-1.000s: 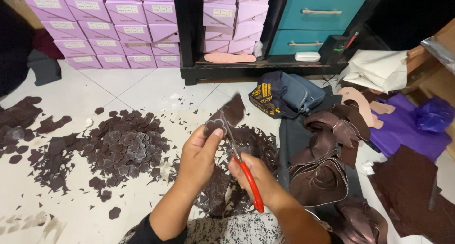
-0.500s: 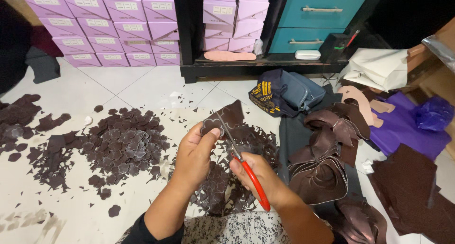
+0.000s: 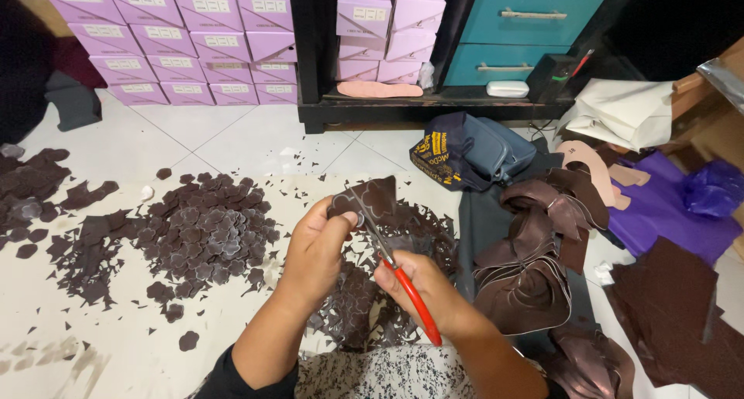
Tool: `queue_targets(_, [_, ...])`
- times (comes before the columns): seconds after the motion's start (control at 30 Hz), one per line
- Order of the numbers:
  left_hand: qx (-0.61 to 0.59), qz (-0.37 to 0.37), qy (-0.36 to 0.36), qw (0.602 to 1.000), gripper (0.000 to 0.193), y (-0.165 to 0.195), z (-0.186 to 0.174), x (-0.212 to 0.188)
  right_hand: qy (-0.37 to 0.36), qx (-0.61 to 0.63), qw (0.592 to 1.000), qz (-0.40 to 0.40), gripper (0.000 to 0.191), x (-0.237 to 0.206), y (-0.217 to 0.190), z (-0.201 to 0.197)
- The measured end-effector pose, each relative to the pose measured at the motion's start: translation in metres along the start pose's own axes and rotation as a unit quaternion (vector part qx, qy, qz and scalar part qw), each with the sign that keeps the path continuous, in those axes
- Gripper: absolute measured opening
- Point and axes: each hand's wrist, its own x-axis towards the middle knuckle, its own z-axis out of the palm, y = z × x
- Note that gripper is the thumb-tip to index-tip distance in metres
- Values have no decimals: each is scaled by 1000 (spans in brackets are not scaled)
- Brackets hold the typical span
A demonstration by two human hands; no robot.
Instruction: The person sits on the floor and uses red-handled scissors to cut flower-shaped pieces from a brown sheet of material. Cut pieces accumulate on the floor to the left while offcuts fall nearby.
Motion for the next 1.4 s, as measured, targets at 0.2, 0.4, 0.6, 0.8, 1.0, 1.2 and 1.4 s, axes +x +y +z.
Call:
queue_targets(0.2, [18, 14, -42, 999, 17, 6, 4, -2, -2, -57, 998, -10, 43, -2, -4, -6])
queue_targets(0.4, [-20, -7, -19, 1000, 18, -3, 3, 1, -20, 6, 999, 37, 42, 0, 0, -7])
queue_targets(0.6, [1, -4, -2, 1000, 19, -7, 1, 4, -25, 36, 999, 31, 42, 2, 2, -5])
queue_targets(0.8, [-7, 14, -1, 1000, 18, -6, -3, 5, -30, 8, 999, 34, 43, 2, -1, -7])
queue_targets(1.0, [36, 21, -13, 999, 19, -5, 1, 3, -20, 1, 999, 42, 39, 0, -3, -6])
queue_targets(1.2, [22, -8, -5, 1000, 18, -4, 2, 3, -47, 68, 997, 4, 38, 1, 0, -8])
queue_targets(1.4, [-10, -11, -15, 1000, 17, -6, 4, 3, -41, 97, 994, 34, 37, 1, -2, -7])
